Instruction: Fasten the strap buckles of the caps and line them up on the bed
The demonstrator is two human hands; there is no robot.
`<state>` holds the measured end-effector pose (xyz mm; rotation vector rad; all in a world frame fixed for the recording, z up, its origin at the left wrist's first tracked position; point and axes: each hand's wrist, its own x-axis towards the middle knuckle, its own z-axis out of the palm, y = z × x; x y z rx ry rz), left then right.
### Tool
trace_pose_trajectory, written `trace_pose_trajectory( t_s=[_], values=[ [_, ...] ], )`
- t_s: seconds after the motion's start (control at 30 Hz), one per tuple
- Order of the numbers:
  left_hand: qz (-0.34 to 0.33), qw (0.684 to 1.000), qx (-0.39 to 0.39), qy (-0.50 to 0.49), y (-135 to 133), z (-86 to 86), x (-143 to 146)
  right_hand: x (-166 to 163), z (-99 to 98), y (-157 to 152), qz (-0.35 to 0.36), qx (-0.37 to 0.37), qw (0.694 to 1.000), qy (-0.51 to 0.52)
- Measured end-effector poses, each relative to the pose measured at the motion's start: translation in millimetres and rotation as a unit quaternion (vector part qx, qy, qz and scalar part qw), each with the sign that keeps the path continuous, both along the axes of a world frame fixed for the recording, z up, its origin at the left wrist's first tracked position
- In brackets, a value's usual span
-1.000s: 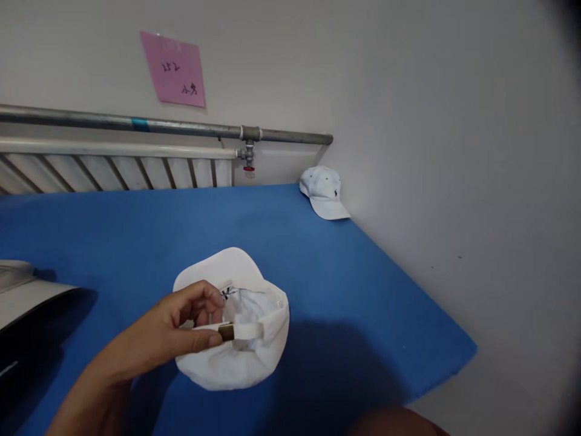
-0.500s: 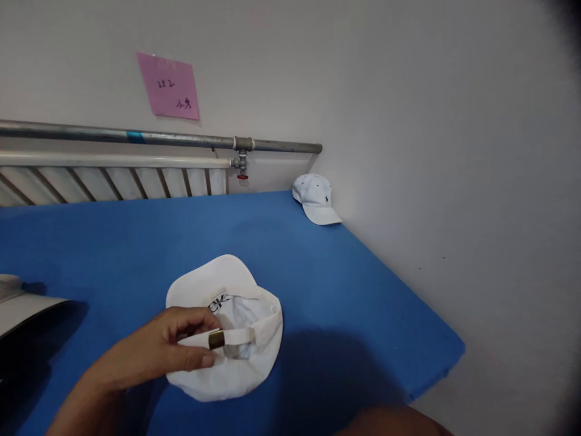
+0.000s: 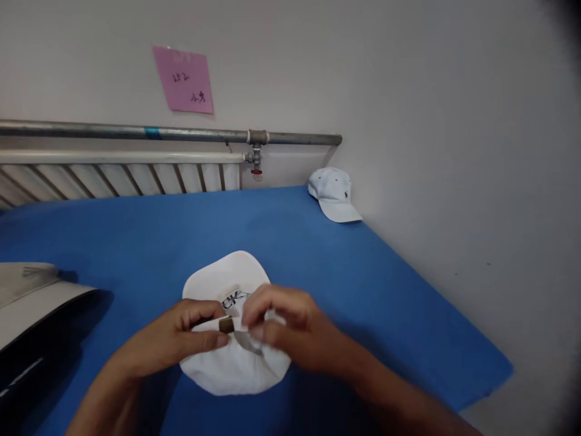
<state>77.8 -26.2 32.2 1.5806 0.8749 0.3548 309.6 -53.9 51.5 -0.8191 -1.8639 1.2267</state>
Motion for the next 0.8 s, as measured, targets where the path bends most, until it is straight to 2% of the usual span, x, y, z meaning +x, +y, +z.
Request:
trace_pose_trajectory(
  t_s=[0.03,0.1,0.27,0.6,0.8],
  values=[
    [0.005,1.0,0.006,0.001,0.2,-0.4,-0.3,-3.0,-5.0,7.5,-0.039,0.008,0.999,0.003],
    [0.015,1.0,0.013,0.0,0.5,-1.2,-0.2,-8.4,-16.2,18.0,-0.063,0.027,0.997,-0.021],
    [0.011,1.0,0.021,-0.004,1.4,-2.6,4.5,-15.8,-35.0,17.5,-0.006,0.059,0.995,-0.085],
    [-0.037,0.999,0.012,-0.001,1.8,-3.3,3.1,-18.8,-33.2,20.8,0.035,-0.077,0.989,-0.119],
    [0.028,0.999,0.025,0.001,0.3,-3.9,0.0,-24.7,-35.0,18.6,0.01,-0.06,0.994,-0.091]
  ],
)
